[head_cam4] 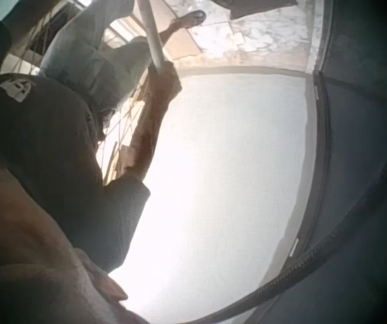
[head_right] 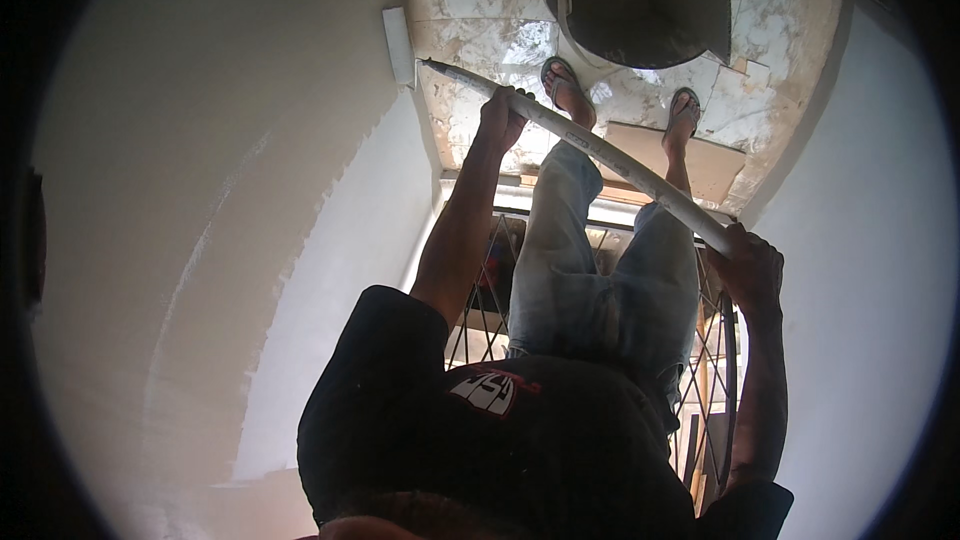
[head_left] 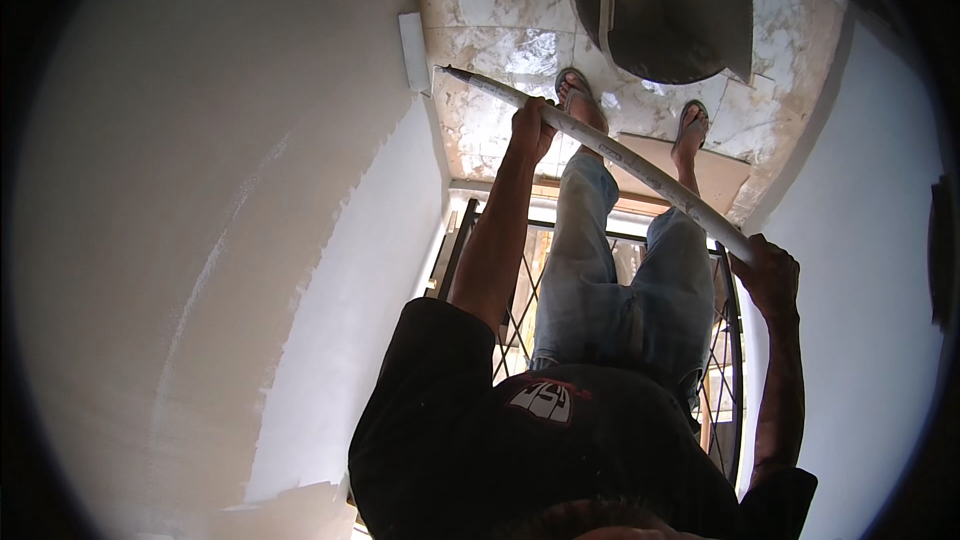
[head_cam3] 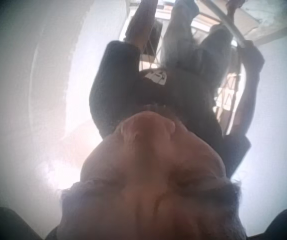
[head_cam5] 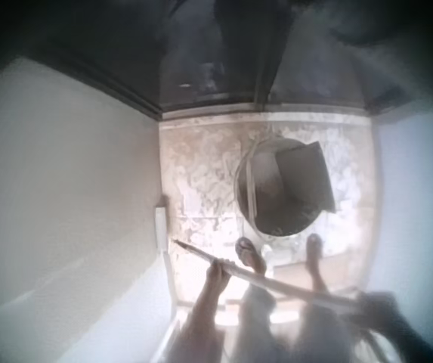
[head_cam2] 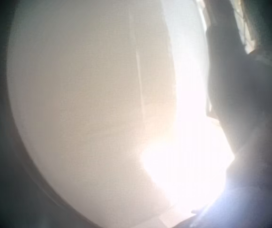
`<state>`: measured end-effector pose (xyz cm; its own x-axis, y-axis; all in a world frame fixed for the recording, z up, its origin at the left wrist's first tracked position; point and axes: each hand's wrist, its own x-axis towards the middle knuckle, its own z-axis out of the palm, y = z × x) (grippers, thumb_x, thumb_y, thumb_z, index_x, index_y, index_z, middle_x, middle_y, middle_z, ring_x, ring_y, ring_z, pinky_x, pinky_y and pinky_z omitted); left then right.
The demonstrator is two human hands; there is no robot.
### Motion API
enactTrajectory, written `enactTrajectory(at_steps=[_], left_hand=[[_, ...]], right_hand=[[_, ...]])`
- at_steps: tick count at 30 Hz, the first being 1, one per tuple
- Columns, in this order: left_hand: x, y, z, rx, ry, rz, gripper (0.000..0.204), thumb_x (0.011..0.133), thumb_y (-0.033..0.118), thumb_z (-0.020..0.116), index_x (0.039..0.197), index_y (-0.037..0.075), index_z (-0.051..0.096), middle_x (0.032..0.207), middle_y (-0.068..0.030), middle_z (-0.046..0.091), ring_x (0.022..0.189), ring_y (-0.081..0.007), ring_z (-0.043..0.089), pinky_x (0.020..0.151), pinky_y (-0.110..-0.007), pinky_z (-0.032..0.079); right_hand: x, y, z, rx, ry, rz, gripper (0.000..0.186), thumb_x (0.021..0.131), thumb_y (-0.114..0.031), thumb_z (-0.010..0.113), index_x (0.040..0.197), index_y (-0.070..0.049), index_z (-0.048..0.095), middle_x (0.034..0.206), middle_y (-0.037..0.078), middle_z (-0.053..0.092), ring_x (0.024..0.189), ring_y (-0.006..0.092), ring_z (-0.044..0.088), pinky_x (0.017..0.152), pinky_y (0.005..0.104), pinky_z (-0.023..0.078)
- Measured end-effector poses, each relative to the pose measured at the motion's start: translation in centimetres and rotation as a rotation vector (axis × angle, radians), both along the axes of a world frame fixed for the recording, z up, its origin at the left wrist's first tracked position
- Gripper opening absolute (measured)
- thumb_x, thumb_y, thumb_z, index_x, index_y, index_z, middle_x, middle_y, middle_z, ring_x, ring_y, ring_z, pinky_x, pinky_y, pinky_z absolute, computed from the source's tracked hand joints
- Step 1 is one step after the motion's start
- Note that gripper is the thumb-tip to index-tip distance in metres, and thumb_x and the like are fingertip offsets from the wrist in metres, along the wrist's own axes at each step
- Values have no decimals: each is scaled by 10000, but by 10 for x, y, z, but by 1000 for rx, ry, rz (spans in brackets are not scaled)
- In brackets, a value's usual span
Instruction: The person paints the ceiling and a wall corner using a paint roller on an extension pole, dipping it into a bucket of white paint periodically.
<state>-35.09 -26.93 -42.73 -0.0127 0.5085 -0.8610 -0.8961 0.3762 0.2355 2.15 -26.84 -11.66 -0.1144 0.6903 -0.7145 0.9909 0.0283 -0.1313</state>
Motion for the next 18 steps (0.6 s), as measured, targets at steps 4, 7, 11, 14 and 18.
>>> enactTrajectory(at_steps=[4,7,11,14,18], left_hand=[[13,0,19,-2,20,-24,121,942,94,503,995,-12,480,912,-129,531,859,-272,591,838,-420,535],[0,3,-5,13,-16,-67,134,937,97,510,995,-18,474,912,-130,536,853,-274,596,823,-416,540],[-3,24,-17,-42,-14,-21,93,925,90,504,935,-1,487,858,-115,557,770,-224,590,725,-364,553],[3,21,-16,1,-46,13,146,934,77,508,1013,-31,449,909,-141,550,833,-263,612,772,-401,568],[34,10,40,33,44,24,111,949,92,503,974,-15,514,886,-124,580,818,-232,610,765,-378,558]], right_hand=[[30,-9,-3,38,27,38,288,774,-308,728,870,-81,580,711,131,657,655,326,676,579,434,528],[16,-8,-14,60,61,4,294,767,-318,735,847,-80,581,717,132,662,663,335,675,585,439,526],[3,8,-29,53,69,13,296,781,-312,735,839,-72,573,714,144,663,669,349,676,594,448,532],[15,16,-22,52,49,40,294,779,-315,731,860,-79,576,714,142,663,667,350,675,587,450,530],[54,6,5,115,78,72,289,777,-304,732,866,-79,573,688,148,654,635,353,667,563,456,530]])
